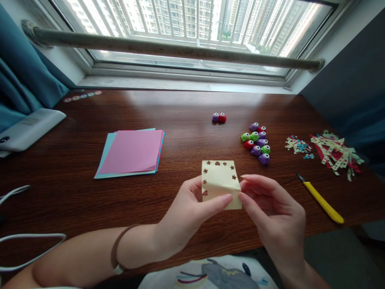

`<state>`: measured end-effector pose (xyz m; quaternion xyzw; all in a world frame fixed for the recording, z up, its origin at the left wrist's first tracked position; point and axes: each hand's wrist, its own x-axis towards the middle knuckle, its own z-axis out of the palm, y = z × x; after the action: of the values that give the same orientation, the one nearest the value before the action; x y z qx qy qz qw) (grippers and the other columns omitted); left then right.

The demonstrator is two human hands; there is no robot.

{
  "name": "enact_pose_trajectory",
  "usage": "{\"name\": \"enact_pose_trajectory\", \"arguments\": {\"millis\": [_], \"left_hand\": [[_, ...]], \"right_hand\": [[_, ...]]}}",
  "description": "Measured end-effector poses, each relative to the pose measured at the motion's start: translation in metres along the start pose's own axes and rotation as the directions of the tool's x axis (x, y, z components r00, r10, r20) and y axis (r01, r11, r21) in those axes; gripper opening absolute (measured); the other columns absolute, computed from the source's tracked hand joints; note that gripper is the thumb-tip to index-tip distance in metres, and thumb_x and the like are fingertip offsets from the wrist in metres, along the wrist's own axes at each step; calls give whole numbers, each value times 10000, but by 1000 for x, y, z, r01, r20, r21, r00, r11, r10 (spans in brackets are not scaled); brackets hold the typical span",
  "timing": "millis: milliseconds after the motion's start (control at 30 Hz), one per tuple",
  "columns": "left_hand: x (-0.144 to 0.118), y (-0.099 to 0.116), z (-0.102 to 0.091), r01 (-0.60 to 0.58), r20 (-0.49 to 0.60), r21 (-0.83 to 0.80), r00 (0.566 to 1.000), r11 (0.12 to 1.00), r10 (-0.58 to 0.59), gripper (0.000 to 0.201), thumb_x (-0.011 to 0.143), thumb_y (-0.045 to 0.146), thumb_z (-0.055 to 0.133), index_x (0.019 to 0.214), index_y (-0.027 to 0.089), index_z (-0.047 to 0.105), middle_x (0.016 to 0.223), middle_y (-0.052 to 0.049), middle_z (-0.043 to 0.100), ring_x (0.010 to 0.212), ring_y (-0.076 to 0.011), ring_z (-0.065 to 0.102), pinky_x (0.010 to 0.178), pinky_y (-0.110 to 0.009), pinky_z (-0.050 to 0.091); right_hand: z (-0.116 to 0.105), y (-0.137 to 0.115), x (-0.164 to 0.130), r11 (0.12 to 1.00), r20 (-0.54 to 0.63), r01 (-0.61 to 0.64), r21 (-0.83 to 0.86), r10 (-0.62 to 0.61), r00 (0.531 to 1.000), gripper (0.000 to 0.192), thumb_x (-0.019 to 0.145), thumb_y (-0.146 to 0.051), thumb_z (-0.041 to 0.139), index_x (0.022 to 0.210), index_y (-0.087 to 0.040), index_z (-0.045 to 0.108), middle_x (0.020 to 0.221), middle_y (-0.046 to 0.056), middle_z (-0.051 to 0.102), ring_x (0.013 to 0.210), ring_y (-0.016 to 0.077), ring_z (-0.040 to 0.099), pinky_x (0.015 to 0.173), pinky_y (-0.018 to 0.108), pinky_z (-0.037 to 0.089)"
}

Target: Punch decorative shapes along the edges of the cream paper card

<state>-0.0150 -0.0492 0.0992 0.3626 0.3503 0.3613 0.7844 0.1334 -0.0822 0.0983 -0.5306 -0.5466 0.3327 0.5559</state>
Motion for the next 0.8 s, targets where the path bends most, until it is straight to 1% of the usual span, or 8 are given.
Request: {"name": "enact_pose_trajectory", "arguments": {"millis": [100, 200, 300, 400, 500, 600, 700, 800], "left_hand": [[1, -1, 1, 23, 2, 4, 1000, 1000, -23, 173, 772, 181, 688, 943, 198, 668, 953, 8, 700, 861, -103, 618, 789, -167, 463], [2, -2, 0, 29, -14, -9, 999, 1000, -29, 168, 779, 189, 682, 946, 186, 667, 935, 0, 702, 873, -112, 619, 797, -181, 466], [2, -2, 0, 28, -15, -45, 999, 999, -28, 120, 806, 201, 657, 924, 181, 672, 891, 5, 704, 834, -98, 620, 759, -164, 469], [2, -1, 0, 32, -5, -91, 999, 995, -32, 102, 809, 185, 652, 908, 182, 679, 867, 10, 705, 791, -83, 620, 722, -147, 467], [2, 0, 1, 38, 11, -115, 999, 993, -37, 154, 814, 166, 645, 961, 195, 680, 866, 10, 705, 789, -79, 622, 733, -148, 466], [2, 2, 2, 46, 31, -132, 999, 990, -42, 189, 816, 154, 640, 995, 199, 679, 866, 3, 705, 787, -78, 624, 732, -145, 462], [1, 4, 3, 64, 56, -157, 997, 986, -56, 214, 813, 157, 641, 1022, 194, 672, 888, -12, 704, 801, -95, 629, 746, -163, 464], [-1, 6, 3, 92, 74, -170, 994, 981, -80, 230, 811, 168, 643, 1040, 186, 665, 896, -27, 701, 786, -105, 630, 732, -175, 465]], "right_hand": [[4, 1, 1, 986, 3, -104, 131, 105, 995, 292, 782, -87, 621, 1017, -260, 602, 837, -34, 645, 741, 48, 616, 681, 87, 506], [6, 2, 2, 974, 17, -151, 169, 150, 988, 285, 772, -81, 632, 1005, -241, 591, 811, -32, 638, 729, 39, 604, 671, 72, 488], [7, 3, 4, 945, 65, -208, 253, 198, 978, 315, 773, -77, 628, 1035, -239, 562, 789, -31, 629, 705, 40, 591, 653, 87, 481], [7, 5, 6, 878, 141, -305, 369, 271, 952, 356, 774, -90, 632, 1077, -241, 520, 767, -31, 619, 692, 47, 580, 638, 110, 474], [7, 6, 7, 808, 197, -385, 446, 331, 923, 404, 763, -97, 650, 1105, -232, 482, 739, -33, 608, 687, 48, 570, 648, 122, 467], [6, 5, 8, 736, 246, -454, 502, 382, 891, 463, 751, -105, 669, 1138, -231, 449, 738, -29, 604, 681, 54, 562, 639, 137, 465], [6, 4, 8, 653, 298, -526, 544, 436, 849, 506, 735, -122, 688, 1158, -226, 430, 746, -20, 600, 664, 65, 556, 621, 159, 468], [6, 2, 9, 591, 339, -574, 566, 468, 816, 534, 723, -138, 702, 1172, -212, 423, 741, -12, 592, 634, 67, 544, 612, 180, 472]]}}
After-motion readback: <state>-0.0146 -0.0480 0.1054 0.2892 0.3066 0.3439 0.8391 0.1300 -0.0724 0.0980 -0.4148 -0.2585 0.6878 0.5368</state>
